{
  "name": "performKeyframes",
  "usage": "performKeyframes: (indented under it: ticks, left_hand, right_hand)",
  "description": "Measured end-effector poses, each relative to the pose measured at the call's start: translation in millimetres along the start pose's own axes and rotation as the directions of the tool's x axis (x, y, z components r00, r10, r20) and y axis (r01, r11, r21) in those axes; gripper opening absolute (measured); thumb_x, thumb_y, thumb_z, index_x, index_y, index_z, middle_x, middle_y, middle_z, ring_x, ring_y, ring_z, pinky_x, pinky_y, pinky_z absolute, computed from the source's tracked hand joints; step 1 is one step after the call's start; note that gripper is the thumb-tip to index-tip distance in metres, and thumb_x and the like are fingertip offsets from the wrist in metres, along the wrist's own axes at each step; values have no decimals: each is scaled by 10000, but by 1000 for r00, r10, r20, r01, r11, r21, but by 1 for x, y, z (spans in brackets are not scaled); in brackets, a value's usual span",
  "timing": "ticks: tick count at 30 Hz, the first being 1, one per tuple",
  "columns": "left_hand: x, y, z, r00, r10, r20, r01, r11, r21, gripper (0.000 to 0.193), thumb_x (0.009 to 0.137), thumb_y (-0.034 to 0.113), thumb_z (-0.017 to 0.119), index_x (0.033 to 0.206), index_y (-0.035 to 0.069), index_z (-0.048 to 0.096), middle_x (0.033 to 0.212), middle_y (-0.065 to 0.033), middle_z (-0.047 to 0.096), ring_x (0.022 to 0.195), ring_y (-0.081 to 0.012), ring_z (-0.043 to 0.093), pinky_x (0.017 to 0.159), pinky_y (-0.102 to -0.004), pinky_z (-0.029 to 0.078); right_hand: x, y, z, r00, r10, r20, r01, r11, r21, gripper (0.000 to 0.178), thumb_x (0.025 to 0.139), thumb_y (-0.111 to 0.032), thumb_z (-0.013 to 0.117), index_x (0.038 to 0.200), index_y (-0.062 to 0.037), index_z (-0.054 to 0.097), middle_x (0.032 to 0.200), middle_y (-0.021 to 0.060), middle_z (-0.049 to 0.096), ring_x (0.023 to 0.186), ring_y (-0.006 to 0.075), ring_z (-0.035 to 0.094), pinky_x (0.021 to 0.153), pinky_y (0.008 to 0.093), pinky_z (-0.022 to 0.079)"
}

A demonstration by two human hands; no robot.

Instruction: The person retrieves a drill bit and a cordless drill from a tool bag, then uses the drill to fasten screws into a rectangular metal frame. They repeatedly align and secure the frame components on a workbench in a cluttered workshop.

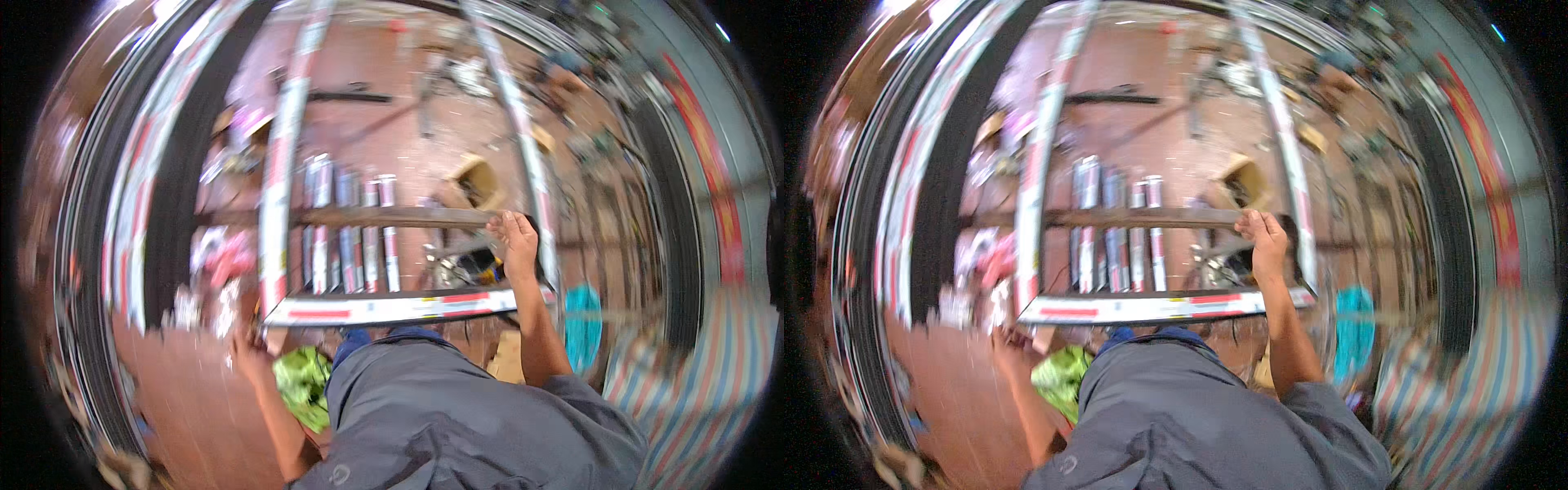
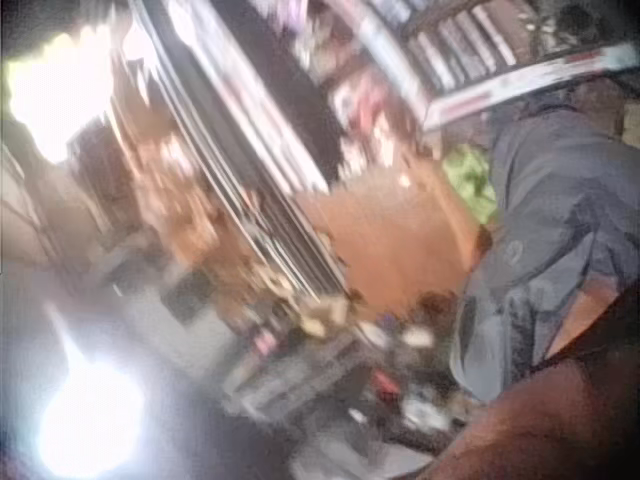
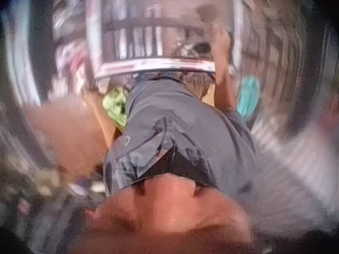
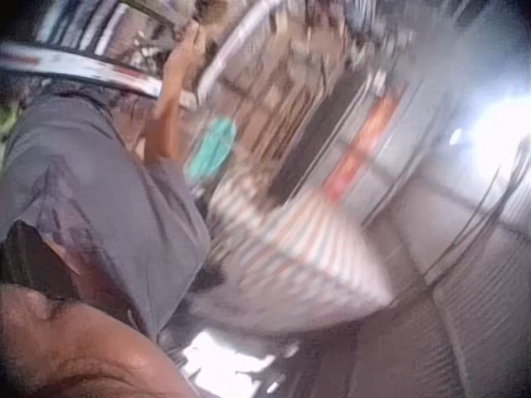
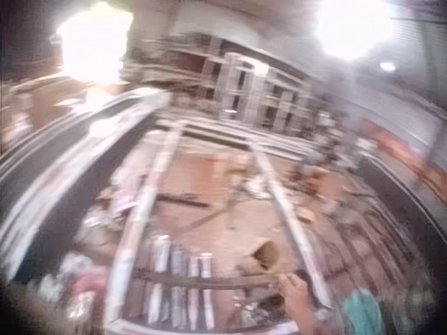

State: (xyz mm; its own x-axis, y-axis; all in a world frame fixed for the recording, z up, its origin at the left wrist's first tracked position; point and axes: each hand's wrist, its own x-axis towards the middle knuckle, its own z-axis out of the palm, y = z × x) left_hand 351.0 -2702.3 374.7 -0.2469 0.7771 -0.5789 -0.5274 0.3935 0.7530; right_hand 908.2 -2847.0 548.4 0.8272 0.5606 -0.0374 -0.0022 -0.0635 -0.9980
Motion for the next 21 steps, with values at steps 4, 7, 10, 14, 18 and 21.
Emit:
performKeyframes:
  ticks: [4, 7, 10, 14, 18, 21]
  left_hand:
    - [-70, 7, 73, 960, 179, 215, -248, 900, 357, 218, 1026, 137, 598, 1178, -20, 600, 861, -57, 615, 664, -118, 544, 572, -265, 448]
    - [-75, 1, 86, 951, 259, 170, -303, 892, 335, 318, 1009, 168, 633, 1255, -28, 588, 972, -86, 658, 781, -148, 607, 637, -280, 499]
    - [-55, -6, 70, 951, 303, 61, -302, 869, 392, 310, 980, 172, 670, 1184, -57, 624, 981, -142, 689, 800, -224, 636, 674, -340, 531]
    - [-50, -2, 66, 775, 606, 178, -494, 406, 769, 220, 992, 176, 661, 1070, -29, 672, 894, -130, 669, 703, -180, 640, 528, -311, 512]
    - [-61, 19, 81, 822, 469, 325, -505, 333, 796, 240, 949, 157, 693, 1053, -60, 684, 872, -146, 689, 692, -196, 632, 544, -319, 517]
    - [-17, 75, 42, 737, 444, 509, -573, 12, 820, 254, 921, 113, 716, 1094, -71, 696, 954, -151, 701, 767, -217, 618, 625, -359, 534]
  right_hand:
    - [-52, 34, -207, 835, 36, -549, 19, 995, 94, 167, 1010, -254, 639, 1005, -90, 673, 823, 19, 689, 697, 115, 664, 601, 255, 515]
    - [-108, 73, -260, 582, 111, -806, 55, 983, 175, 183, 999, -274, 652, 980, -93, 659, 799, 9, 671, 660, 111, 639, 557, 242, 489]
    - [-135, 92, -254, 578, 312, -754, -84, 942, 326, 182, 1003, -279, 647, 1021, -97, 642, 826, 12, 669, 663, 121, 626, 569, 251, 497]
    - [-133, 126, -233, 529, 471, -706, -10, 836, 549, 186, 1011, -279, 640, 1057, -99, 631, 835, 4, 658, 654, 124, 616, 584, 276, 523]
    - [-137, 170, -254, 559, 429, -709, 23, 847, 531, 155, 998, -234, 666, 1044, -90, 634, 827, 4, 652, 662, 122, 619, 593, 286, 541]
    - [-130, 155, -245, 592, 437, -677, -104, 874, 474, 144, 971, -205, 705, 1015, -82, 644, 794, -1, 642, 652, 115, 629, 593, 268, 530]
